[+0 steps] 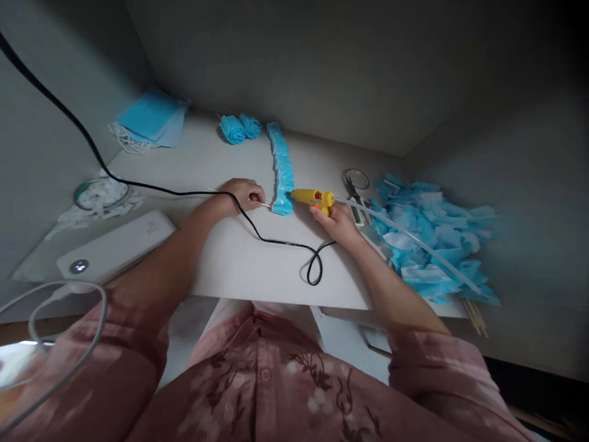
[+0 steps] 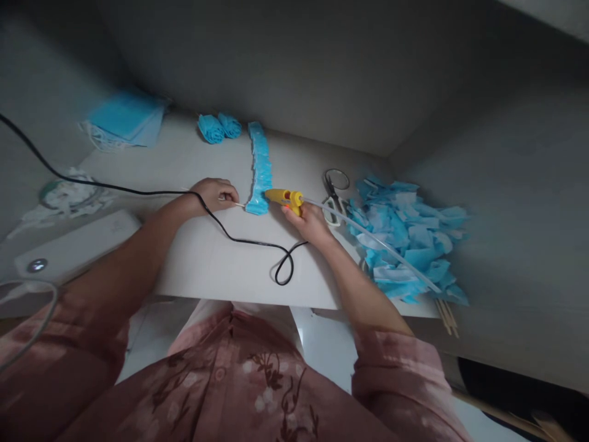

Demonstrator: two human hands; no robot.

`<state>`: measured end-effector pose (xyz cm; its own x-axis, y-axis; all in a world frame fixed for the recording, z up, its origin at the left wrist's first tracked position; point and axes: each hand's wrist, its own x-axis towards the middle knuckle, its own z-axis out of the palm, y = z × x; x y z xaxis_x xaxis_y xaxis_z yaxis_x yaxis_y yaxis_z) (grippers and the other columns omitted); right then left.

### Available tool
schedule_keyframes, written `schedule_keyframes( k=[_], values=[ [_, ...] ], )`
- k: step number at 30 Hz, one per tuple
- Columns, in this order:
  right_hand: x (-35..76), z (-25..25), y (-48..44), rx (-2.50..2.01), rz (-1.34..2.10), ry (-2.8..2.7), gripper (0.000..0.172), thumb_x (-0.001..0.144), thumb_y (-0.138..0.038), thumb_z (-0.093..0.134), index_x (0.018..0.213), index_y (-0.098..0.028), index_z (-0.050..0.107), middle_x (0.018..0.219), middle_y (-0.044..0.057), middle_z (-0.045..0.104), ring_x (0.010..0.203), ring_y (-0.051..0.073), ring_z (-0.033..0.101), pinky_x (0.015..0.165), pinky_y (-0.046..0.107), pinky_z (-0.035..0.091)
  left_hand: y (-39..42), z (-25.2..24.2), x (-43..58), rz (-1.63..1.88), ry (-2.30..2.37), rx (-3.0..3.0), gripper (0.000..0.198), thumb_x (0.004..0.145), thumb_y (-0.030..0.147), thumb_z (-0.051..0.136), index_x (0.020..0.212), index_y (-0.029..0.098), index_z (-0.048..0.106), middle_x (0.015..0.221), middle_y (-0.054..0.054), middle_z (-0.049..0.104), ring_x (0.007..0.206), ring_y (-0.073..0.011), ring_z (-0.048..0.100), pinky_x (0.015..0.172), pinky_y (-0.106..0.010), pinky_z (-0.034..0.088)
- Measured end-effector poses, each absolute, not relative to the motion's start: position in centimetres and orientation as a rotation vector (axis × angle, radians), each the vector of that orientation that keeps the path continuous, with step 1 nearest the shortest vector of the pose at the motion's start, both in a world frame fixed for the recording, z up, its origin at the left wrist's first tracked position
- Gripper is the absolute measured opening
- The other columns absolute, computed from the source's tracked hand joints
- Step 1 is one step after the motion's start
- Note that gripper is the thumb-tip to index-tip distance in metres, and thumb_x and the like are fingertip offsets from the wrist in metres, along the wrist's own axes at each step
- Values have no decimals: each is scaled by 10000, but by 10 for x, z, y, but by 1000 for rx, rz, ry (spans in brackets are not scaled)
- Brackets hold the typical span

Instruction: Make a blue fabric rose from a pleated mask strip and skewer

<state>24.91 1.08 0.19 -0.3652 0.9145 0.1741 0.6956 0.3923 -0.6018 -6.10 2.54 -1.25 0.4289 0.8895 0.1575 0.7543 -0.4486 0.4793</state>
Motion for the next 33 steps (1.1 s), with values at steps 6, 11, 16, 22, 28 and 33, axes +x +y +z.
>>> schedule_keyframes(
  k=[6,11,16,22,28,33],
  values=[
    [249,2,11,-1400,615,-2167,543,890,-713,513,707,-205,564,572,3,490,562,153,444,573,321,314,24,-11,-61,567,1409,2343,114,812,231,689,842,191,791,807,12,705,739,-107,625,687,-196,434],
    [250,2,10,-1421,636,-2141,525,880,-706,533,740,-202,578,597,4,496,585,157,444,595,325,310,26,-12,-61,571,1405,2336,118,804,227,691,842,188,796,800,6,703,734,-111,627,683,-201,439],
    [249,3,10,-1444,663,-2127,519,869,-689,541,841,-180,638,600,-9,470,580,152,423,594,323,297,26,-12,-60,576,1399,2324,112,797,208,690,835,184,792,803,5,700,731,-111,626,689,-206,439],
    [250,6,10,-1439,639,-2155,483,883,-660,543,744,-198,572,581,-19,411,563,134,367,577,322,260,24,-10,-60,579,1416,2302,113,802,219,685,834,183,788,798,2,693,726,-114,622,688,-212,439],
    [251,10,10,-1510,632,-2179,499,885,-675,532,693,-214,517,578,-9,424,549,139,390,573,324,260,25,-11,-61,538,1418,2326,137,806,227,671,855,189,793,814,1,700,758,-123,630,698,-214,439],
    [252,8,12,-1527,617,-2216,474,901,-643,532,711,-209,538,593,0,461,555,143,398,574,323,263,25,-9,-61,534,1426,2314,142,808,230,664,857,184,789,836,-5,707,765,-127,633,718,-221,449]
  ],
)
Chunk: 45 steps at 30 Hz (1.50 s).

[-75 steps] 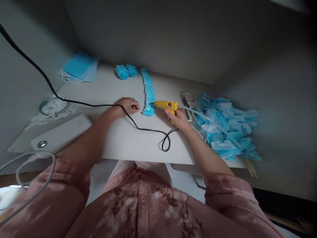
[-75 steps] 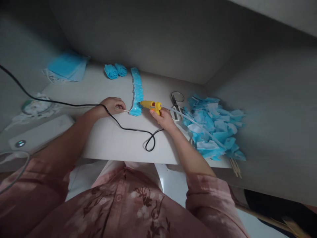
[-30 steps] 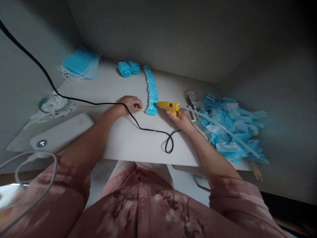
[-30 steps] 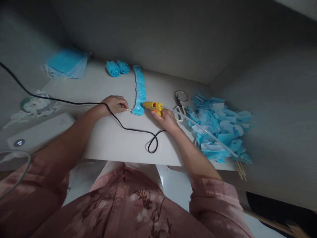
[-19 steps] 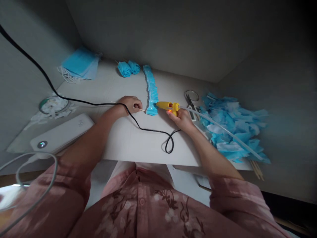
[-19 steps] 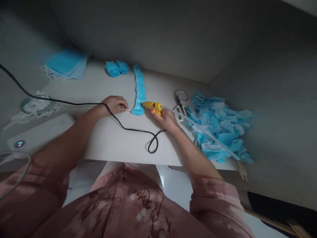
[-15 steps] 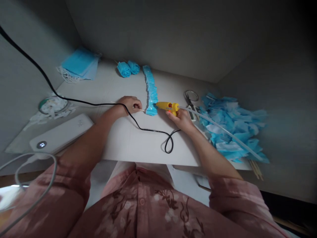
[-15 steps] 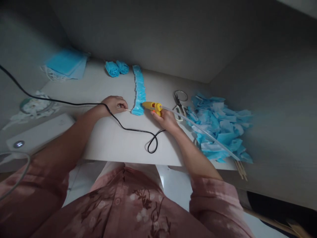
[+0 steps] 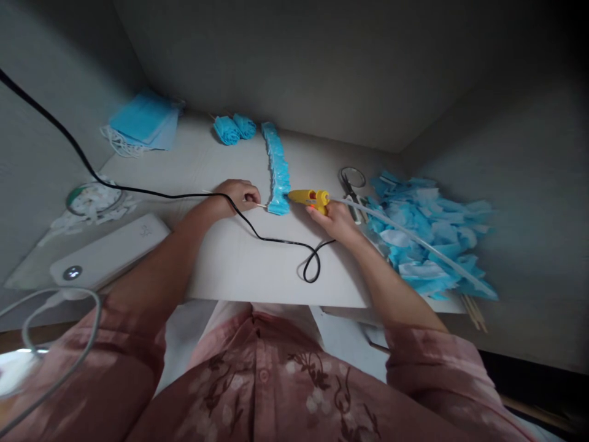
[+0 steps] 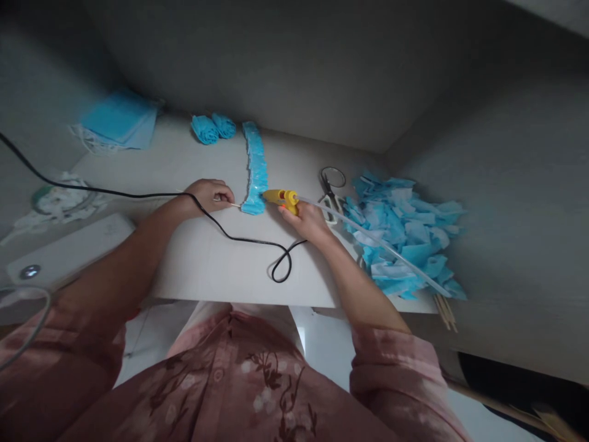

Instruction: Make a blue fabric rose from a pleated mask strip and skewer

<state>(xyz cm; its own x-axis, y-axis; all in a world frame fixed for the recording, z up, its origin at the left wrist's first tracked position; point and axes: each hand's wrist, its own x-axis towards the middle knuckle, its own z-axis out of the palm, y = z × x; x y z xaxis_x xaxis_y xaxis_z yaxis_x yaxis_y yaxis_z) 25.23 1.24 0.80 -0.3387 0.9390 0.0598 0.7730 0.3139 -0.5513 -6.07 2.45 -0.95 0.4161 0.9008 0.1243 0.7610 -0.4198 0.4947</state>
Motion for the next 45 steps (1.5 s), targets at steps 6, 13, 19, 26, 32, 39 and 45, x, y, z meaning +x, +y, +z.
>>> schedule_keyframes(
  k=[6,13,19,26,32,39,45],
  values=[
    [255,9,17,-1479,567,-2259,457,923,-601,521,739,-192,610,647,37,580,605,166,497,607,318,319,25,-9,-61,536,1417,2296,143,799,218,657,854,178,783,830,-5,695,759,-123,632,714,-216,451],
    [266,16,21,-1405,774,-2095,567,878,-716,553,698,-188,650,570,18,565,557,149,507,575,296,359,27,-12,-63,549,1405,2312,148,789,246,649,833,188,779,803,1,692,736,-117,619,690,-206,441],
    [267,12,23,-1333,1058,-1739,657,784,-826,628,699,-178,682,534,-12,529,491,106,447,499,264,344,27,-13,-63,557,1391,2317,157,803,274,644,828,195,777,817,-2,708,747,-121,635,698,-208,456],
    [257,9,19,-1329,1130,-1689,709,708,-882,664,710,-174,691,535,-11,524,491,106,434,499,270,351,24,-9,-61,488,1433,2306,177,816,274,625,859,197,778,862,-9,712,779,-132,646,721,-220,465],
    [255,9,18,-1345,1107,-1631,724,666,-896,678,686,-172,676,525,-15,516,482,105,439,486,269,340,24,-8,-62,484,1417,2304,176,824,276,627,874,194,774,881,-11,710,810,-134,646,756,-217,471],
    [254,6,18,-1349,1098,-1627,727,661,-900,677,699,-173,691,515,-19,509,474,105,433,484,272,340,22,-4,-60,450,1424,2344,203,884,275,587,908,197,773,930,-25,724,866,-158,641,781,-234,456],
    [255,6,18,-1355,1085,-1622,718,680,-889,671,705,-172,698,526,-14,520,480,105,442,484,267,350,24,-8,-62,491,1397,2392,186,881,296,600,882,217,768,886,-7,716,858,-150,641,779,-227,453]
  ],
)
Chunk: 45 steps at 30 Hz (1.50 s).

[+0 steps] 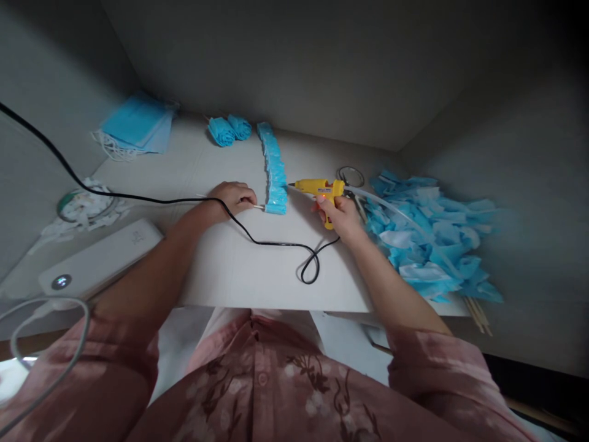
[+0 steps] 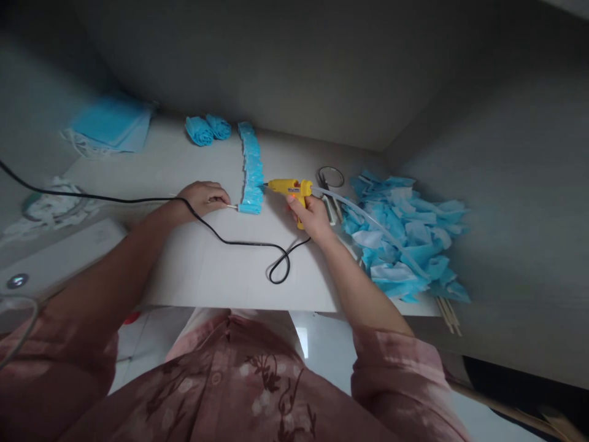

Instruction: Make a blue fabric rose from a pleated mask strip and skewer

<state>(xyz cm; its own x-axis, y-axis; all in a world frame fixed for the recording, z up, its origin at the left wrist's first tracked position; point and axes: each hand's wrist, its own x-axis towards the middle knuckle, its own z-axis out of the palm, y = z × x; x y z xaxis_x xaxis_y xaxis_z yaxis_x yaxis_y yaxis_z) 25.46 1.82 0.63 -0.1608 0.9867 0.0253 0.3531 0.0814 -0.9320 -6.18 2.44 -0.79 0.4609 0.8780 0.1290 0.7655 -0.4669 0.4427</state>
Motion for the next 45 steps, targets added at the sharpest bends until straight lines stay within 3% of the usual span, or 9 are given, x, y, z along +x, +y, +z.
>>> schedule_keyframes(
  k=[7,18,32,45],
  values=[
    [254,7,18,-1358,1076,-1605,718,671,-895,673,676,-177,673,518,-15,518,469,101,436,481,269,351,28,-11,-63,448,1435,2406,233,926,309,544,924,230,763,946,-21,716,949,-178,649,869,-251,460],
    [255,5,19,-1362,1055,-1634,714,692,-903,643,690,-189,668,532,-13,512,482,111,431,493,280,348,29,-15,-63,538,1399,2391,279,939,318,512,928,221,774,938,-26,708,912,-165,659,862,-246,480],
    [256,5,20,-1356,1070,-1604,731,670,-905,664,711,-175,692,532,-14,516,478,111,445,493,285,339,20,-12,-54,674,1514,2287,226,789,250,600,934,187,762,829,-14,718,695,-140,590,684,-240,457],
    [256,5,20,-1334,1070,-1597,728,658,-911,674,689,-184,677,519,-14,524,471,110,460,479,273,351,25,-1,-61,442,1413,2259,273,846,365,574,924,170,748,951,-33,729,857,-163,634,784,-231,460]
  ],
)
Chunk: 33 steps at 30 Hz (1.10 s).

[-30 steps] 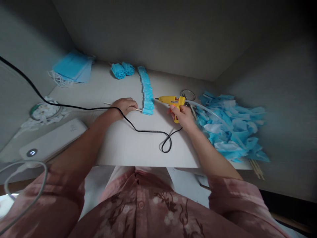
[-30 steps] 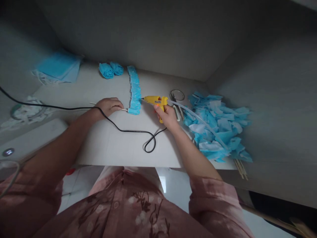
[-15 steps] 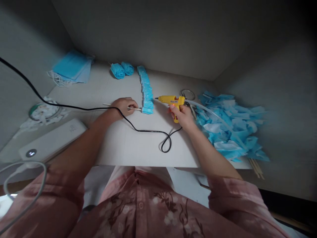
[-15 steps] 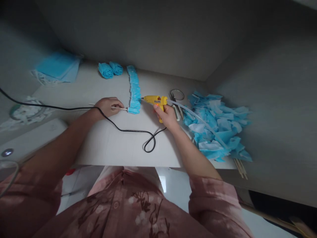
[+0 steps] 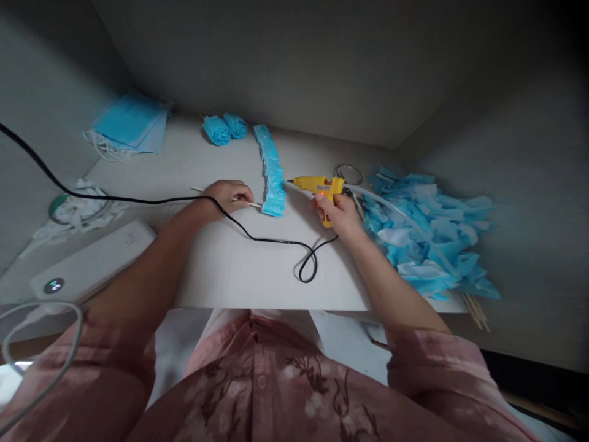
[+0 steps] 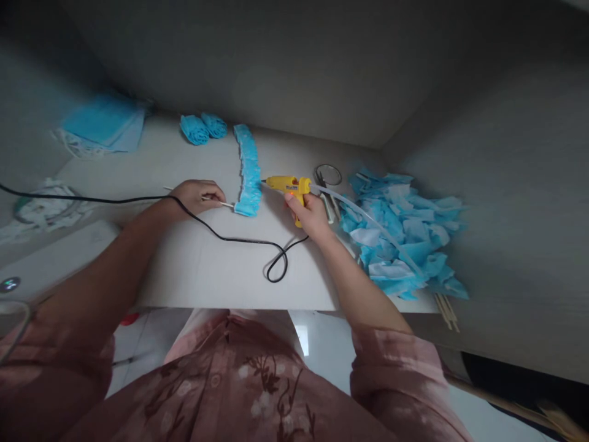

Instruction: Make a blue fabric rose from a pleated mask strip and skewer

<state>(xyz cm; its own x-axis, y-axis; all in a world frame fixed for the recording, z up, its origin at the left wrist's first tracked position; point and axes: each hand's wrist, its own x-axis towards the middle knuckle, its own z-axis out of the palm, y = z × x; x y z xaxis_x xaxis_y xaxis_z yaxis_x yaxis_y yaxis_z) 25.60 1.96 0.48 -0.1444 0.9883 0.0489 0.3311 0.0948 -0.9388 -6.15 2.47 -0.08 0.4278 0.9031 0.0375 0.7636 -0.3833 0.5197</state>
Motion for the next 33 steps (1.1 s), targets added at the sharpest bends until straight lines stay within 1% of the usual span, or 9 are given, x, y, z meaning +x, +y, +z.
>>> schedule_keyframes(
  k=[6,14,19,26,33],
  values=[
    [257,4,20,-1326,1063,-1605,727,678,-906,665,719,-180,696,527,-13,527,476,112,461,481,273,359,28,-11,-63,481,1436,2301,204,837,312,608,849,171,755,949,-39,712,854,-159,642,809,-237,467],
    [255,8,18,-1342,1074,-1596,751,646,-917,673,723,-170,691,535,-13,524,482,108,453,488,277,345,31,-16,-61,501,1485,2263,144,842,246,650,840,171,774,912,-30,703,855,-156,650,835,-236,477],
    [255,5,19,-1339,1075,-1604,742,652,-914,671,722,-175,693,538,-12,532,482,109,458,491,278,346,31,-15,-63,536,1435,2303,185,880,274,625,869,186,788,927,-30,705,892,-161,661,863,-241,489],
    [254,10,14,-1316,1096,-1677,727,685,-899,665,696,-173,695,533,-10,530,491,106,447,500,274,351,32,-18,-65,612,1386,2313,204,892,284,615,869,198,799,907,-39,704,888,-169,653,870,-261,499],
    [255,9,14,-1307,1092,-1695,724,712,-886,658,742,-165,717,548,-13,530,502,110,454,510,277,355,33,-22,-65,644,1388,2303,218,902,281,605,876,196,804,907,-47,694,865,-175,648,856,-277,504]
  ],
)
